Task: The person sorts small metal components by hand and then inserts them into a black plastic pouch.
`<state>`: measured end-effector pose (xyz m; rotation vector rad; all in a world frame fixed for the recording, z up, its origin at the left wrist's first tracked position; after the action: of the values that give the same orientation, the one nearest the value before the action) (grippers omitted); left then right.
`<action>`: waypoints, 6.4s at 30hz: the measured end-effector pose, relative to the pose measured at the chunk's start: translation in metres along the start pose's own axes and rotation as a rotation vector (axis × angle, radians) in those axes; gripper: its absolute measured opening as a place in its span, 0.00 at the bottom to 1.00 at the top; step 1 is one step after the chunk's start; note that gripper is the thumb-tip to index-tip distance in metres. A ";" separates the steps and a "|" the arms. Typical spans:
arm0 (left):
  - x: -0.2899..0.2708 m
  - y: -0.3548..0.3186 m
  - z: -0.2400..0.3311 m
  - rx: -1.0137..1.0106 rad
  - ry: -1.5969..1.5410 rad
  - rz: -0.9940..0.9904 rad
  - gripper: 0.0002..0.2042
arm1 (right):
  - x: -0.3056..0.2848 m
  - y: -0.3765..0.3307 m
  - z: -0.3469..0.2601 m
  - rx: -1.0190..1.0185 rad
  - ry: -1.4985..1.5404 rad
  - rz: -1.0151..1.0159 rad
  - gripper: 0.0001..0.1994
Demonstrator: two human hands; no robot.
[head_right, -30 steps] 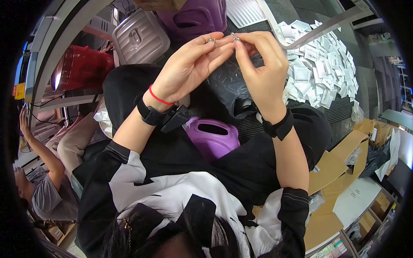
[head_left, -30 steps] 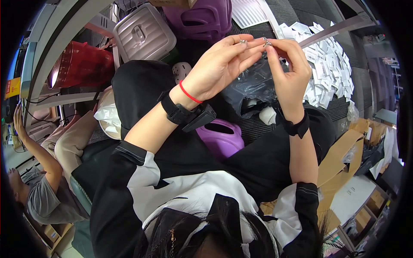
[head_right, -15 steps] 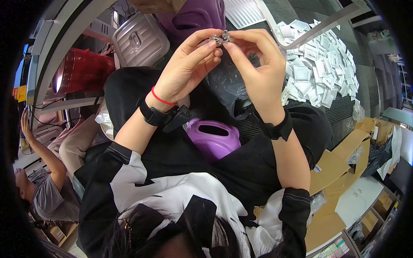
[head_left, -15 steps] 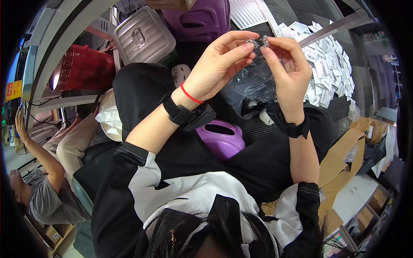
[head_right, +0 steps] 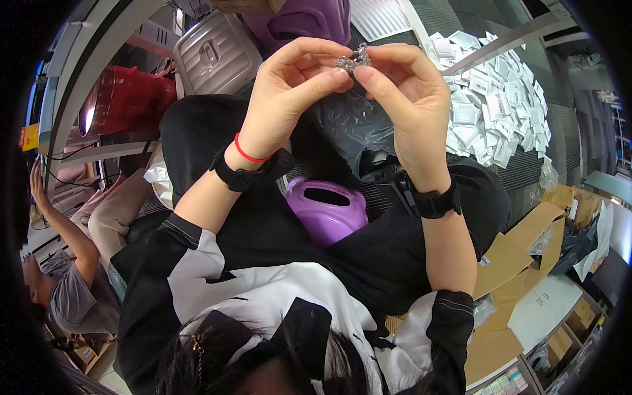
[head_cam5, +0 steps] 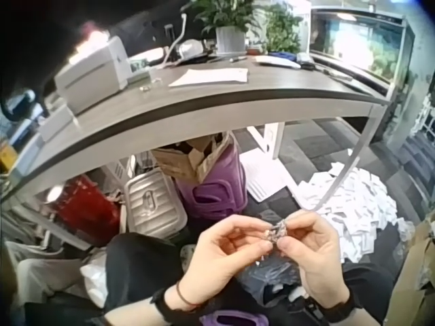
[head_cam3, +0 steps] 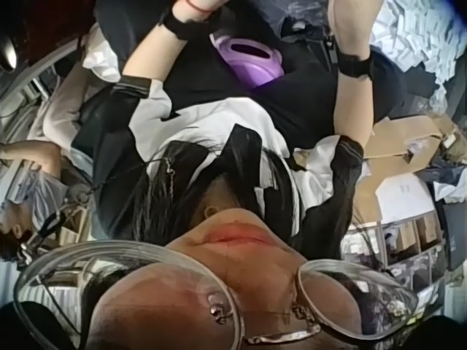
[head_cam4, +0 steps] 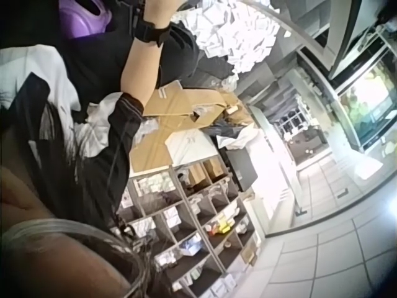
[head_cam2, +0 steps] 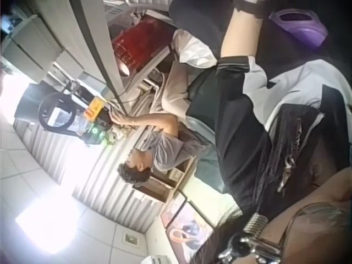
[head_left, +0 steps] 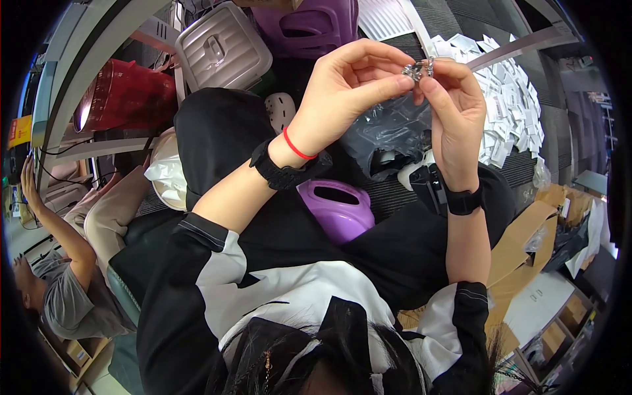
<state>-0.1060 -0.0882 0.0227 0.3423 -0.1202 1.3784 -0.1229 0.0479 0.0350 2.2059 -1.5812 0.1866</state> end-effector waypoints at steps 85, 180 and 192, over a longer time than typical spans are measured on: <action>0.029 -0.010 0.029 0.652 0.836 0.103 0.08 | -0.010 -0.019 -0.024 -0.240 -0.632 0.172 0.02; 0.023 -0.011 0.033 0.631 0.511 -0.011 0.10 | 0.021 -0.026 -0.046 -0.553 -1.063 0.080 0.05; 0.016 -0.001 0.009 0.267 0.229 0.029 0.11 | 0.010 -0.019 -0.037 -0.365 -0.892 0.098 0.05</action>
<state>-0.1003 -0.0759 0.0356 0.4021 0.2509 1.4554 -0.0964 0.0592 0.0672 1.9990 -1.9223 -1.1101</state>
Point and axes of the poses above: each hand's wrist, its own y-axis towards the middle knuckle, its own x-axis out of the palm, z = x × y, the point moved 8 cm from there along y, towards the middle knuckle, and after that the axes turned 2 degrees about y, right-handed, at the moved point
